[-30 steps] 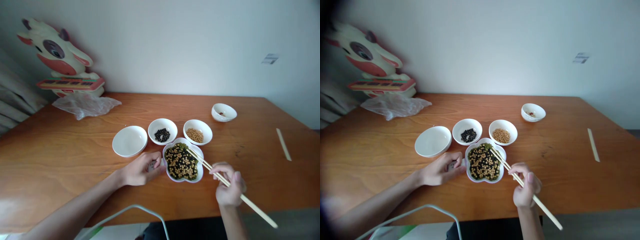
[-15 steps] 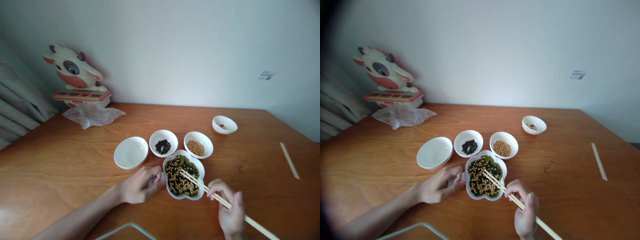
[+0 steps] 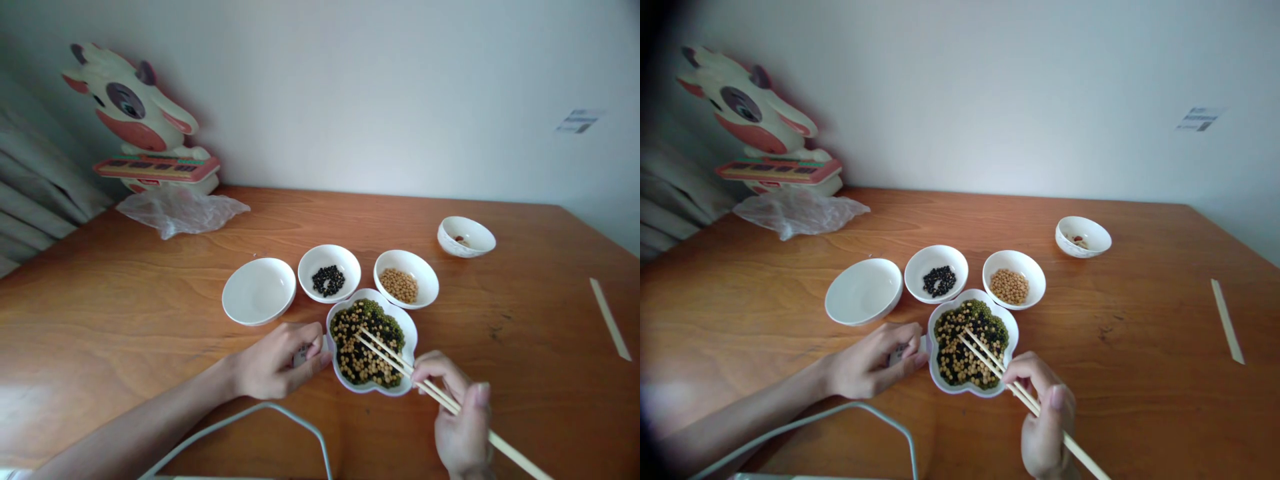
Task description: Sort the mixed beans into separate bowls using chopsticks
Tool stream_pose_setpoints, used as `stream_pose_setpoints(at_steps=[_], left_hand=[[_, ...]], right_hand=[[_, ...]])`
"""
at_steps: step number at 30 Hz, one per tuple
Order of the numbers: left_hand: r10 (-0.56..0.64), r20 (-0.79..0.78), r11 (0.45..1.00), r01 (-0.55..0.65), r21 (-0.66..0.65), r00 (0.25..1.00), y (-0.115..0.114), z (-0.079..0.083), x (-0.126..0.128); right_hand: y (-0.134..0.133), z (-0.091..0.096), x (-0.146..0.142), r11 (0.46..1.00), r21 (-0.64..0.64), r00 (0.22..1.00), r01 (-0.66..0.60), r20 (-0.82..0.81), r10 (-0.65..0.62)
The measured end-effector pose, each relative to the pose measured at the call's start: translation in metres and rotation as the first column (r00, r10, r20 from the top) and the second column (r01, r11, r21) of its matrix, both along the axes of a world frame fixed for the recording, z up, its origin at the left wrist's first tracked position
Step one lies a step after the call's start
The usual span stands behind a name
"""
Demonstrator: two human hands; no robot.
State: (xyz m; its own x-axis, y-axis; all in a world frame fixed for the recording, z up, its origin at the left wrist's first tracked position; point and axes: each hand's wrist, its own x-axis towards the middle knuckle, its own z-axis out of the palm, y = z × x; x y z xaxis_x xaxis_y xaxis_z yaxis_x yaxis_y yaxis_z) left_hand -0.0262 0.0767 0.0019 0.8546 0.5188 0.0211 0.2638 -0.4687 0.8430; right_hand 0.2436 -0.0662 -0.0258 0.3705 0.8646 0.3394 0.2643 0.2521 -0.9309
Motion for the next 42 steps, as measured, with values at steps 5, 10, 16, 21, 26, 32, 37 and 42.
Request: stream_pose_setpoints(at_steps=[5,10,16,21,26,32,37,42], left_hand=[[-0.013,-0.001,1.0,0.013,0.024,1.0,0.001,0.0,0.0],[-0.016,-0.012,1.0,0.016,0.017,1.0,0.001,0.001,0.0],[-0.019,-0.003,1.0,0.019,0.023,1.0,0.002,0.002,0.0],[-0.016,-0.003,1.0,0.016,0.02,1.0,0.002,0.003,0.001],[-0.015,-0.004,1.0,0.015,0.025,1.0,0.002,0.002,0.0],[-0.012,-0.019,1.0,0.013,0.025,1.0,0.002,0.003,0.0],[-0.019,-0.014,1.0,0.019,-0.004,1.0,0.003,0.004,0.001],[-0.014,-0.016,1.0,0.014,-0.003,1.0,0.002,0.004,0.001]], right_hand=[[-0.003,-0.004,0.0,1.0,-0.006,1.0,-0.01,0.008,0.01],[-0.005,-0.001,0.0,1.0,0.018,1.0,-0.01,0.004,0.01],[0.002,0.007,-0.004,1.0,0.011,0.999,0.006,0.034,-0.006],[0.002,0.004,-0.002,0.999,0.043,0.998,-0.011,0.058,0.008],[-0.001,0.005,-0.004,0.999,0.051,1.0,0.005,-0.001,-0.005],[0.001,0.011,-0.006,0.998,0.066,0.997,0.025,-0.073,-0.02],[0.004,0.012,-0.007,0.999,0.026,0.996,0.02,-0.082,-0.018],[0.002,0.008,-0.007,0.999,-0.029,0.998,0.038,-0.055,-0.04]])
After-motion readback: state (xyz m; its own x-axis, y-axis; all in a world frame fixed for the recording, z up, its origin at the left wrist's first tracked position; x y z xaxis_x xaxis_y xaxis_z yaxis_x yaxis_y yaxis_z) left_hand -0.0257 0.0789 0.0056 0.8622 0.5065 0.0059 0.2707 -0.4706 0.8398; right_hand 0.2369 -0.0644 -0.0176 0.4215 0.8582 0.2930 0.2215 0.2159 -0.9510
